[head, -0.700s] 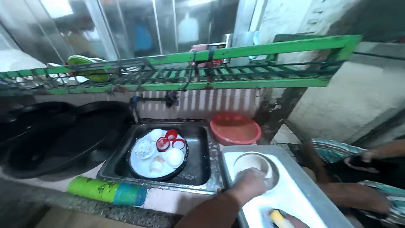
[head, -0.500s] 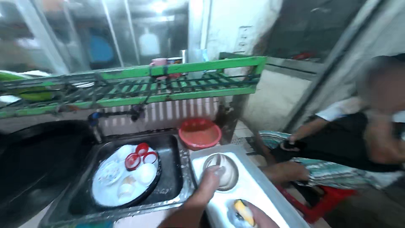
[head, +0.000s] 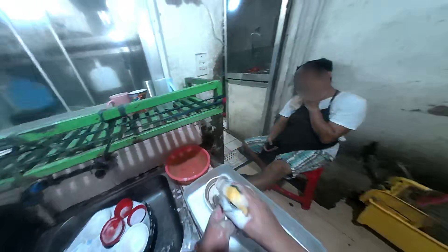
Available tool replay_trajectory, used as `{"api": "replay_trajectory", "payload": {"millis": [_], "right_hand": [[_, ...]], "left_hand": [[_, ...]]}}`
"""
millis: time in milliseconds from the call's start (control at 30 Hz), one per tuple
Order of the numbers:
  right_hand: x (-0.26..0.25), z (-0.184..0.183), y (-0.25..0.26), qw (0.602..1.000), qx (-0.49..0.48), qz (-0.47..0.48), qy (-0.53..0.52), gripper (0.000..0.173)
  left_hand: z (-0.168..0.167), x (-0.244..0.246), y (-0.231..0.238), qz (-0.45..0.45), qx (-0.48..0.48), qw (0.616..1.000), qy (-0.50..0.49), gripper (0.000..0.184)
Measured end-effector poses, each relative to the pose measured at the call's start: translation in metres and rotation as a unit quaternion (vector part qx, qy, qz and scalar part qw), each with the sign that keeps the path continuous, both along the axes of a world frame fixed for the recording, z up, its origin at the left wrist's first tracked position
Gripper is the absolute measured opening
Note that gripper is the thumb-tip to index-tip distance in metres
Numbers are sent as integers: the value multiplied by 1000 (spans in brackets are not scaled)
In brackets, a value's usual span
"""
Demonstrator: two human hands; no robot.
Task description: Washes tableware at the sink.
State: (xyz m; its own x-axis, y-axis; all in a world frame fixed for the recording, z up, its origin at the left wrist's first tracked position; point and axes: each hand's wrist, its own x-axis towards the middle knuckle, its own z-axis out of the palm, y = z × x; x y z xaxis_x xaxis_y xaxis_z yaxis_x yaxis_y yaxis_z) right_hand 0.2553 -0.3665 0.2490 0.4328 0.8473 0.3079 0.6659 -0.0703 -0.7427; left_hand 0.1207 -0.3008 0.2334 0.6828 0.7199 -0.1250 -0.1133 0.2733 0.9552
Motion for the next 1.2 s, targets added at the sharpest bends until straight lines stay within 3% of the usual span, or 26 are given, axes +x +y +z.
{"api": "replay_trajectory", "payload": {"millis": [67,167,200,333,367,433,500,533,567,633,700,733,833,900,967,1033,1100,1200], "right_hand": [[12,13,21,987,-114,-12,111,64],[34,12,46,945,-157,-26,287,50],[29,9,48,949,-153,-28,275,50],[-29,6,19,996,-68,42,38,70],[-32,4,18,997,-57,45,31,71],[-9,8,32,983,-109,20,150,61],[23,9,47,941,-149,-3,305,48],[30,8,50,931,-155,-7,329,46],[28,10,49,939,-158,-6,306,47],[1,15,35,977,-148,17,149,57],[-32,11,20,997,-67,43,19,68],[-34,9,20,997,-57,42,22,70],[9,14,44,956,-156,22,249,57],[29,4,55,921,-145,9,362,47],[18,-1,56,941,-98,-14,325,53],[-15,-5,45,979,-21,-15,203,66],[-35,-9,39,987,40,-28,151,67],[-10,1,59,984,-72,-41,159,61]], "left_hand": [[-3,-8,-5,-24,50,998,10,55],[-11,-16,-5,-68,70,995,-8,52],[-14,-17,-1,-63,74,995,-7,52],[5,-22,16,23,38,995,86,41],[7,-25,18,19,36,995,92,40],[2,-30,18,-33,55,995,74,45],[-5,-34,15,-97,91,990,39,46],[-5,-34,13,-111,104,988,34,44],[-3,-32,14,-108,106,988,41,43],[4,-28,18,-55,72,991,96,44],[18,-25,21,-14,54,983,177,42],[22,-26,21,-12,52,982,184,43],[10,-33,20,-35,19,995,89,46],[2,-33,14,16,-7,1000,12,35],[-3,-22,13,119,-54,991,-40,31],[-5,-9,20,207,-119,967,-92,32],[-3,-6,23,245,-161,948,-122,34],[-5,-11,17,225,-157,956,-105,33]]}}
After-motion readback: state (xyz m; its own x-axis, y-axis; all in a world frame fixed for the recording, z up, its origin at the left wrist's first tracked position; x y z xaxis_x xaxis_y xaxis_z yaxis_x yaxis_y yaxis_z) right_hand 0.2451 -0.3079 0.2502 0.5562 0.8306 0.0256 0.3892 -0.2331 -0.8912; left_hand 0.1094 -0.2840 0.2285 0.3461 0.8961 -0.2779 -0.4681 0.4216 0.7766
